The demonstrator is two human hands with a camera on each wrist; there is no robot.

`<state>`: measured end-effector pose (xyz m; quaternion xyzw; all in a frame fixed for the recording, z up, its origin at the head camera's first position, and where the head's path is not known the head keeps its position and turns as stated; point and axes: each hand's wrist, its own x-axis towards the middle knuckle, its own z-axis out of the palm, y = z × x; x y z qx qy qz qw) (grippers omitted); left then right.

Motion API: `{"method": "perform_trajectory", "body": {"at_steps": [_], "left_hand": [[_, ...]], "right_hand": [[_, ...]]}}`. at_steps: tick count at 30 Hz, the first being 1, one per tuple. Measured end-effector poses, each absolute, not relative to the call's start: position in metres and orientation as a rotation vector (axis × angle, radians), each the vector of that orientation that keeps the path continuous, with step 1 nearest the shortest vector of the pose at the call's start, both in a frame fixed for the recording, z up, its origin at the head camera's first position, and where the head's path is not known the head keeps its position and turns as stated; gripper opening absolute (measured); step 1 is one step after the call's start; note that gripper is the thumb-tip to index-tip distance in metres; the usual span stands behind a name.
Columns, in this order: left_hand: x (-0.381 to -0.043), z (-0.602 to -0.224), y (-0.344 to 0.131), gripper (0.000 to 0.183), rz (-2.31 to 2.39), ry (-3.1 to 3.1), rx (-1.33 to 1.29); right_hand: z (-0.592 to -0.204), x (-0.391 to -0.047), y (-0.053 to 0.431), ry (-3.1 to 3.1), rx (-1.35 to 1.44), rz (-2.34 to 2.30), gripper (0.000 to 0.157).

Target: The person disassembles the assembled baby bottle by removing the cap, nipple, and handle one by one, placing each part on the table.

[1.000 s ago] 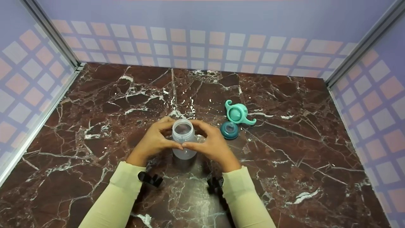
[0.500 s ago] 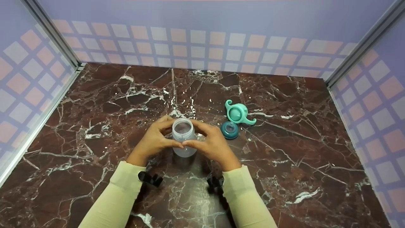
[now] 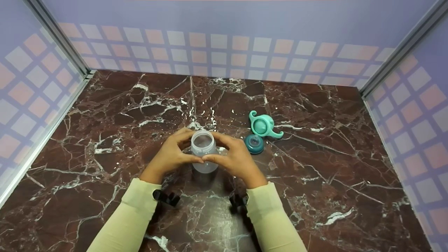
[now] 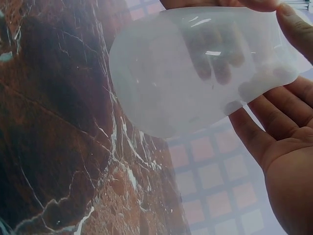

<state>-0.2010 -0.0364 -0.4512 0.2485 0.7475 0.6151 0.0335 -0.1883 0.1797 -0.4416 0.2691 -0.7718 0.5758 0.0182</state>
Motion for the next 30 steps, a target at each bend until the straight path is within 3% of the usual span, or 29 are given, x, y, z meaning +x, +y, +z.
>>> {"method": "perform_trajectory", "body": {"at_steps": [30], "left_hand": [[-0.2015, -0.4531, -0.0395, 0.075, 1.906, 2.286, 0.724]], "right_hand": [[-0.4412, -0.1909, 0.1811, -2.402, 0.833, 1.761, 0.065]]}}
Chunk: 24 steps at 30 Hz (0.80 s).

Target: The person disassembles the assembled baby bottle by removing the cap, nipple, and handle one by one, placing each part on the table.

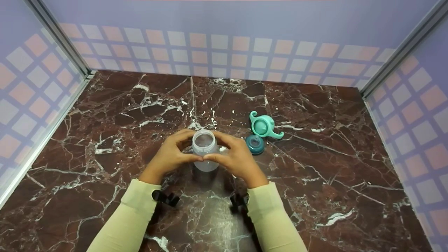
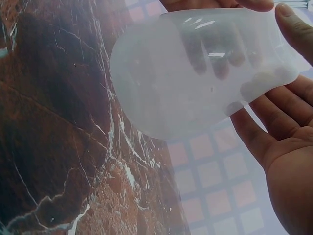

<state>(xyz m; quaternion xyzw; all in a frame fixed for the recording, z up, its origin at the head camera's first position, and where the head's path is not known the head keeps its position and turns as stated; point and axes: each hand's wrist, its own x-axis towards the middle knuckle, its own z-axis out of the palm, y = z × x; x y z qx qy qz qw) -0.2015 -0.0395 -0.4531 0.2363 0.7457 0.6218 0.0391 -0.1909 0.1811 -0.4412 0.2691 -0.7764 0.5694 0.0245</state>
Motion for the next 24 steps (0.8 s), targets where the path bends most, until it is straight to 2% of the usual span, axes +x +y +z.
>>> {"method": "perform_trajectory", "body": {"at_steps": [24], "left_hand": [[-0.2058, -0.4585, -0.0408, 0.064, 1.927, 2.337, 0.716]], "right_hand": [[-0.4427, -0.1979, 0.1825, -2.399, 0.791, 1.801, 0.063]]}}
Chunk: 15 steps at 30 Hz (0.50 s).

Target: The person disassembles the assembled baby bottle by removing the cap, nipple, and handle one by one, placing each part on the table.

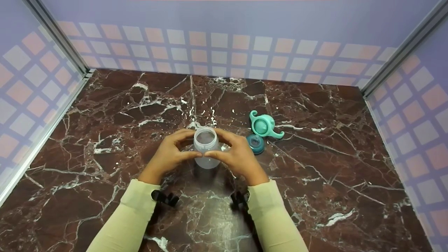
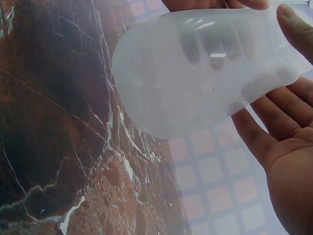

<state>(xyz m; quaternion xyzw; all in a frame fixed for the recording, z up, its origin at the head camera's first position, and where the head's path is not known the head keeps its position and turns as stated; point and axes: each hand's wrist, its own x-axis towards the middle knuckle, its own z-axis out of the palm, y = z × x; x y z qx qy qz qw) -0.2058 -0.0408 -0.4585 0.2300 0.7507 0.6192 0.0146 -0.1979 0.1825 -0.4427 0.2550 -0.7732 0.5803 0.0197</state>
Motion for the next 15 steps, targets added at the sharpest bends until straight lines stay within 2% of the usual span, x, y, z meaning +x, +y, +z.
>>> {"method": "perform_trajectory", "body": {"at_steps": [15], "left_hand": [[-0.2066, -0.4603, -0.0423, 0.05, 1.937, 2.336, 0.701]], "right_hand": [[-0.4381, -0.2033, 0.1891, -2.388, 0.685, 1.875, 0.064]]}}
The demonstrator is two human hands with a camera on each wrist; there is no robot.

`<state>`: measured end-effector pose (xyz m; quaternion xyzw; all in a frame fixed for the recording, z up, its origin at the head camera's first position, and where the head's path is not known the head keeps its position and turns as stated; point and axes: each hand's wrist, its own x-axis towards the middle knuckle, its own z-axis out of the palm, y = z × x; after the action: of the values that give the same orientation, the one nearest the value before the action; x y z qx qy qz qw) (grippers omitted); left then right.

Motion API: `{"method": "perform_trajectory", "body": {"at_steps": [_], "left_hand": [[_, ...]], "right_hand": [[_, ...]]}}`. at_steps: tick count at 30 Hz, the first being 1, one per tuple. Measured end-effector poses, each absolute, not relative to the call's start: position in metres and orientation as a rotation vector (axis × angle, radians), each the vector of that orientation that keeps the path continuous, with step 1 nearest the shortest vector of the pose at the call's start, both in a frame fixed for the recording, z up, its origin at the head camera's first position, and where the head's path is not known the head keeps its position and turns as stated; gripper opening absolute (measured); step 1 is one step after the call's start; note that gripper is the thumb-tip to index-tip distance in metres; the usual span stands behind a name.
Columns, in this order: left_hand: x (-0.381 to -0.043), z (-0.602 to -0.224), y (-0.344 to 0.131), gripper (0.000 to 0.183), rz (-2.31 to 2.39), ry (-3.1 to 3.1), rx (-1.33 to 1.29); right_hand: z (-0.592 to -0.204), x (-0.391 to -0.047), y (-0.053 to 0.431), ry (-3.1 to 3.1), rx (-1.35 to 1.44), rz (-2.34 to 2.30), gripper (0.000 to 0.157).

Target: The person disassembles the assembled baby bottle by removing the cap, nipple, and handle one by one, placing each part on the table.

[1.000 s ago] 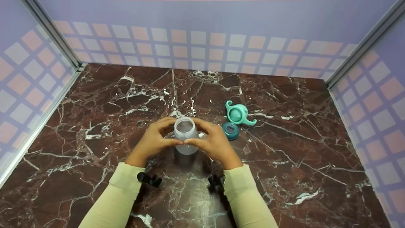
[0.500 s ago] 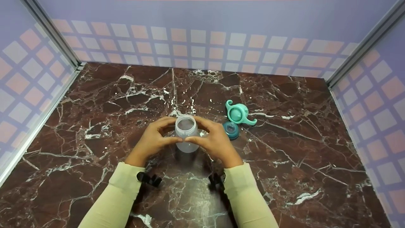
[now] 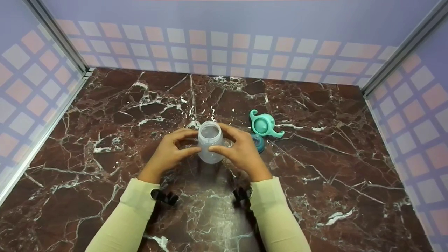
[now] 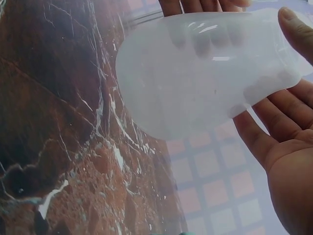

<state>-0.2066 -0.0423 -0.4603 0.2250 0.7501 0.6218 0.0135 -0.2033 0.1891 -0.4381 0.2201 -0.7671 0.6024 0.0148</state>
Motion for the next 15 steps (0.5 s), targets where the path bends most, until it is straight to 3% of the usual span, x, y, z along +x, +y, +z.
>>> {"method": "perform_trajectory", "body": {"at_steps": [15], "left_hand": [[-0.205, -0.459, -0.042, 0.046, 1.927, 2.34, 0.661]], "right_hand": [[-0.437, -0.215, 0.2, -2.378, 0.583, 1.795, 0.064]]}}
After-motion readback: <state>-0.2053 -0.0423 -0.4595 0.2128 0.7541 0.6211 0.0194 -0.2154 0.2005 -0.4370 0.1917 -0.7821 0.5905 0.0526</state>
